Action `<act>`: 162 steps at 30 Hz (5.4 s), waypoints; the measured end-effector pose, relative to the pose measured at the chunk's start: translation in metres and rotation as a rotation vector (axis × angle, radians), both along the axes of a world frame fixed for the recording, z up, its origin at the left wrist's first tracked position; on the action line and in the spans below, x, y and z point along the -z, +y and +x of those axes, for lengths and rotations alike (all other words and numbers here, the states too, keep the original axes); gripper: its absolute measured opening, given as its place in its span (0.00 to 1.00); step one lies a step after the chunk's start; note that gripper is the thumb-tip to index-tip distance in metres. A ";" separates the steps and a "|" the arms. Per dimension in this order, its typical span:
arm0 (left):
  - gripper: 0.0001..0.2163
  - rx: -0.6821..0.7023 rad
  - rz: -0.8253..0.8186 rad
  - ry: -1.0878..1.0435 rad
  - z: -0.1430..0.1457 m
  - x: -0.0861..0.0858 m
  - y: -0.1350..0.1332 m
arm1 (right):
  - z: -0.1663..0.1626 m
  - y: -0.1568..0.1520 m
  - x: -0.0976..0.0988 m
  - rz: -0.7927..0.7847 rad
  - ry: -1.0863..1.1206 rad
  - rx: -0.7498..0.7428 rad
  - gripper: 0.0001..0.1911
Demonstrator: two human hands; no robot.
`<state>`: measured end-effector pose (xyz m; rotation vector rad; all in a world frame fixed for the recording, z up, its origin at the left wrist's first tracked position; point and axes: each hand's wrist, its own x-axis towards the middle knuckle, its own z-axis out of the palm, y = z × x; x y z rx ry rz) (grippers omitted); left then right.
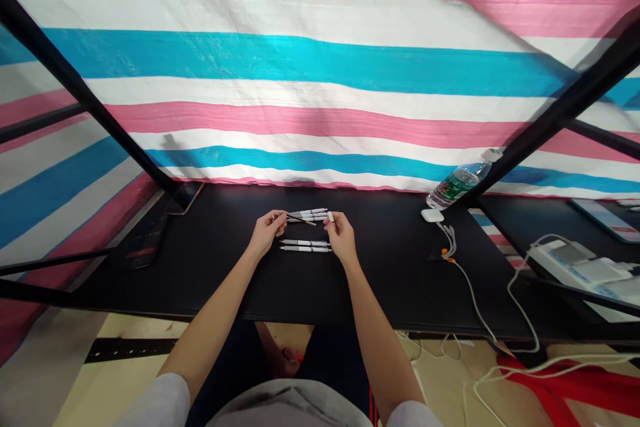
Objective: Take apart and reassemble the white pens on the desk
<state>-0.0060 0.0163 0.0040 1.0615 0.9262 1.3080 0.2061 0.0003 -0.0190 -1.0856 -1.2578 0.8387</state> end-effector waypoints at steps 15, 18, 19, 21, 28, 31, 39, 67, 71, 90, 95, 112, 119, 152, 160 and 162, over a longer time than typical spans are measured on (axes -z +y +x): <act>0.17 0.095 0.026 0.242 0.000 0.005 -0.003 | -0.007 -0.011 -0.010 0.090 -0.330 -0.003 0.09; 0.18 0.091 0.040 0.246 -0.001 0.004 -0.004 | -0.006 -0.011 -0.009 0.080 -0.321 0.004 0.10; 0.19 0.089 0.046 0.232 -0.001 0.004 -0.004 | -0.006 -0.010 -0.008 0.072 -0.312 0.006 0.10; 0.19 0.084 0.052 0.195 -0.001 0.004 -0.004 | -0.006 -0.010 -0.007 0.056 -0.296 0.006 0.10; 0.16 0.010 0.022 0.122 0.001 0.007 0.000 | -0.006 -0.009 -0.005 0.037 -0.267 -0.008 0.11; 0.16 0.014 0.021 0.122 0.001 0.005 -0.001 | -0.007 -0.009 -0.005 0.030 -0.260 -0.012 0.11; 0.18 -0.109 -0.018 -0.002 -0.001 0.000 0.001 | -0.007 -0.011 -0.010 0.013 -0.247 0.015 0.13; 0.16 0.006 -0.058 0.065 0.000 -0.003 -0.004 | -0.008 -0.011 -0.011 0.003 -0.287 -0.012 0.11; 0.15 -0.003 -0.057 0.070 0.000 -0.004 -0.004 | -0.007 -0.011 -0.012 -0.005 -0.302 0.005 0.12; 0.16 0.033 0.007 0.146 0.001 0.002 -0.003 | -0.007 -0.012 -0.011 -0.024 -0.289 -0.029 0.13; 0.16 -0.053 -0.041 -0.141 0.002 0.000 0.004 | -0.008 -0.012 -0.016 -0.057 -0.243 0.005 0.14; 0.17 -0.168 -0.117 -0.184 -0.005 0.003 0.005 | -0.004 -0.010 -0.011 -0.036 -0.274 0.094 0.15; 0.21 -0.129 -0.147 -0.220 -0.005 0.000 0.004 | -0.004 -0.009 -0.010 -0.044 -0.261 0.102 0.15; 0.12 -0.084 0.106 0.028 -0.002 0.001 0.001 | -0.004 -0.009 -0.011 -0.055 -0.284 0.105 0.15; 0.18 -0.097 0.038 0.053 -0.002 0.008 0.004 | -0.003 -0.008 -0.008 -0.034 -0.267 0.130 0.15; 0.17 -0.090 0.034 0.064 -0.003 0.008 0.004 | -0.003 -0.008 -0.008 -0.030 -0.264 0.129 0.15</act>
